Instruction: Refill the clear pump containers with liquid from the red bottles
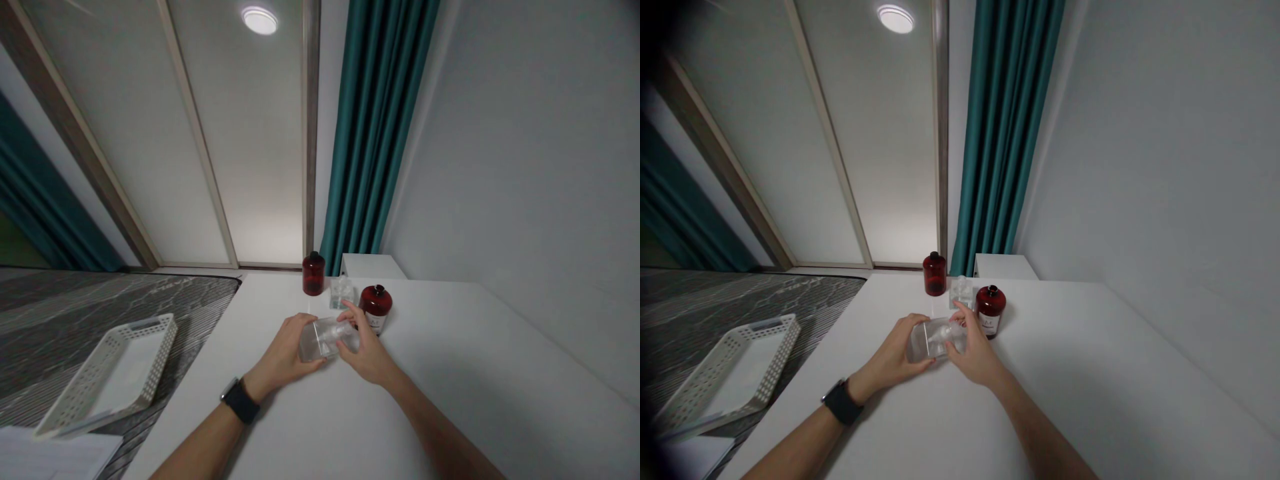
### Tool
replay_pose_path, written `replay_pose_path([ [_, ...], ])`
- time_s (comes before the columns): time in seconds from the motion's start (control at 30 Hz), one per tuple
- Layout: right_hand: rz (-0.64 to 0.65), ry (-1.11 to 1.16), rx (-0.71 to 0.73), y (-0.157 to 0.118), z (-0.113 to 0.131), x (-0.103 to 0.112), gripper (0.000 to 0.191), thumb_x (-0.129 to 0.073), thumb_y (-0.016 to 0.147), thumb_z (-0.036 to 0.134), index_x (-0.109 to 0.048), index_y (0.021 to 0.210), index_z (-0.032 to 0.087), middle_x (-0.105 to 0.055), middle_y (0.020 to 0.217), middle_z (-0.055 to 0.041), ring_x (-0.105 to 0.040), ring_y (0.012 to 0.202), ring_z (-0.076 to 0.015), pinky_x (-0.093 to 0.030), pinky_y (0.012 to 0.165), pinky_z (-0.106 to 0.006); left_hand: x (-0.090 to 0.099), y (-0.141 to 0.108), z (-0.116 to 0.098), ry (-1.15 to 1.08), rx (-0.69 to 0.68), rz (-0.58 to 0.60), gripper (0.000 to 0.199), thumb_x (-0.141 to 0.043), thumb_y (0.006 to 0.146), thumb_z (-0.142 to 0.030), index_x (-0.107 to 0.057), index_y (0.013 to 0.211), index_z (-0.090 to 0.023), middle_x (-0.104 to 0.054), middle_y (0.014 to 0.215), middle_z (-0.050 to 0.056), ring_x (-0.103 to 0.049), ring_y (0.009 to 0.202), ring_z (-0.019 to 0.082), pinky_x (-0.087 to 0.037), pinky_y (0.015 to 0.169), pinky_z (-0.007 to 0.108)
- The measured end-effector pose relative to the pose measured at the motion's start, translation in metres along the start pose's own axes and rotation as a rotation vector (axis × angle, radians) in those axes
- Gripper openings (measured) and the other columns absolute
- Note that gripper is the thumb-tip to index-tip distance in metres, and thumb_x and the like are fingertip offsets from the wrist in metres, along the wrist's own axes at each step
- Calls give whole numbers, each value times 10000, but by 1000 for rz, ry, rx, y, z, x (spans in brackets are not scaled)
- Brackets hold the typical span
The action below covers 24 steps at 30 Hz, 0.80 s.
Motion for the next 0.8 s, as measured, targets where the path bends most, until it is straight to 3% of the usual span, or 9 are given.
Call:
replay_pose_path([
  [0.27,-120,21,-91,3,-4,-5,771,-732,751,231,-358,1426,253,-568,1056,-42,-573,989,-223,-467,988,-453,0,0,-2,-44,25,-7,640,-800,713,-288,-469,1256,-213,-607,1221,121,-600,1122,312,-513,957,475],
  [0.63,-99,-1,-33,-1,-2,-7,711,-615,851,231,-307,1492,216,-575,1094,-86,-586,986,-229,-482,988,-445,1,-2,2,-67,87,-25,611,-782,726,-271,-464,1242,-199,-598,1208,111,-598,1122,293,-499,986,472],
  [0.8,-78,-9,6,-3,6,-5,726,-608,815,176,-326,1482,214,-582,1127,-94,-583,1050,-241,-453,1024,-449,-4,0,-2,-125,117,-17,594,-776,717,-238,-469,1224,-207,-598,1182,97,-605,1110,284,-505,984,465],
])
Point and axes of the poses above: each hand's wrist, its own y-axis towards the middle knuckle, its own x-axis out of the back of the hand, z = x × y, the point moved 1 cm from there along y, towards the middle knuckle
